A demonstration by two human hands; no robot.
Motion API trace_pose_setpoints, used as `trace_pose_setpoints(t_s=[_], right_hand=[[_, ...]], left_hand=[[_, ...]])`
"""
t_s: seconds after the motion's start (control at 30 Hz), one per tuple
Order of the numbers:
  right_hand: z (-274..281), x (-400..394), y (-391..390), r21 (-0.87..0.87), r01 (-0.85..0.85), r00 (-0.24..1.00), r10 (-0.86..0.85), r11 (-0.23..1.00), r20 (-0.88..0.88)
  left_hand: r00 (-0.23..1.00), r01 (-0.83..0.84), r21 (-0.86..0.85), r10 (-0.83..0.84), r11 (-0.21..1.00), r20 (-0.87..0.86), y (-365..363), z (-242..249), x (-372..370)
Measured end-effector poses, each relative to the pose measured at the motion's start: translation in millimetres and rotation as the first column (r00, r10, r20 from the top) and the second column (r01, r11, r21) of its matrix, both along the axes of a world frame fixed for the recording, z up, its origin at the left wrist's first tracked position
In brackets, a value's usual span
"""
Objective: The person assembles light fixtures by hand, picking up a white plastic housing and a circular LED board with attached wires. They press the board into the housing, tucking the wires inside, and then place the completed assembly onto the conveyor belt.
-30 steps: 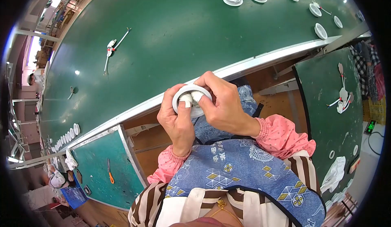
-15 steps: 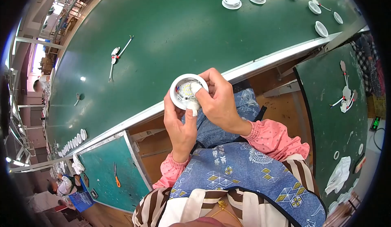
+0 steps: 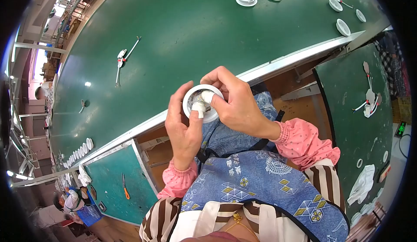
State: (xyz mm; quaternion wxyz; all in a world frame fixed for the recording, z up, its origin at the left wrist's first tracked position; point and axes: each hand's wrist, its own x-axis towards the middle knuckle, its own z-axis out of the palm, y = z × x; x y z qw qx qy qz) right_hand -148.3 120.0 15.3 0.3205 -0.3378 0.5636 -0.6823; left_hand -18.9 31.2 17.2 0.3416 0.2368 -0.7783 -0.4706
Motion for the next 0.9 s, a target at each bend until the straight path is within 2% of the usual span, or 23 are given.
trace_pose_setpoints(t_s=[0.07,0.13,0.23,0.33,0.47,0.6,0.73,0.83,0.87,0.9], right_hand=[[-4,5,-2,-0.035,0.034,0.999,-0.033,0.999,0.012],[-5,6,-2,-0.021,-0.002,0.999,0.003,1.000,0.033],[-8,4,-3,-0.003,-0.044,0.998,0.044,0.999,0.044],[-9,2,-1,0.022,-0.075,0.996,0.074,0.997,0.045],[-13,4,-1,0.009,-0.054,0.997,0.054,0.998,0.053],[-20,-5,-3,0.006,-0.007,1.000,0.007,1.000,0.017],[-10,-24,6,-0.115,-0.007,0.982,0.029,0.993,0.189],[-9,-48,19,-0.150,0.066,0.896,0.007,0.987,0.444],[-11,-54,25,-0.147,0.080,0.860,0.006,0.986,0.510],[-14,-59,31,-0.191,0.090,0.824,0.035,0.977,0.566]], left_hand=[[0.999,-0.040,0.105,0.044,0.994,-0.032,9,-6,-3],[0.992,-0.088,0.180,0.102,0.980,-0.071,13,-11,-5],[0.988,-0.094,0.149,0.110,0.984,-0.105,10,-16,-5],[0.989,-0.119,0.000,0.118,0.993,-0.087,10,-19,-6],[0.984,-0.150,-0.021,0.147,0.988,-0.099,19,-21,-13],[0.993,-0.079,-0.034,0.076,0.996,-0.085,8,-22,-22],[0.993,0.112,0.001,-0.112,0.994,-0.046,2,-1,-31],[0.966,0.258,0.297,-0.243,0.919,-0.088,8,14,-35],[0.958,0.282,0.278,-0.256,0.918,-0.126,4,9,-36],[0.970,0.231,0.108,-0.220,0.967,-0.105,-1,3,-40]])
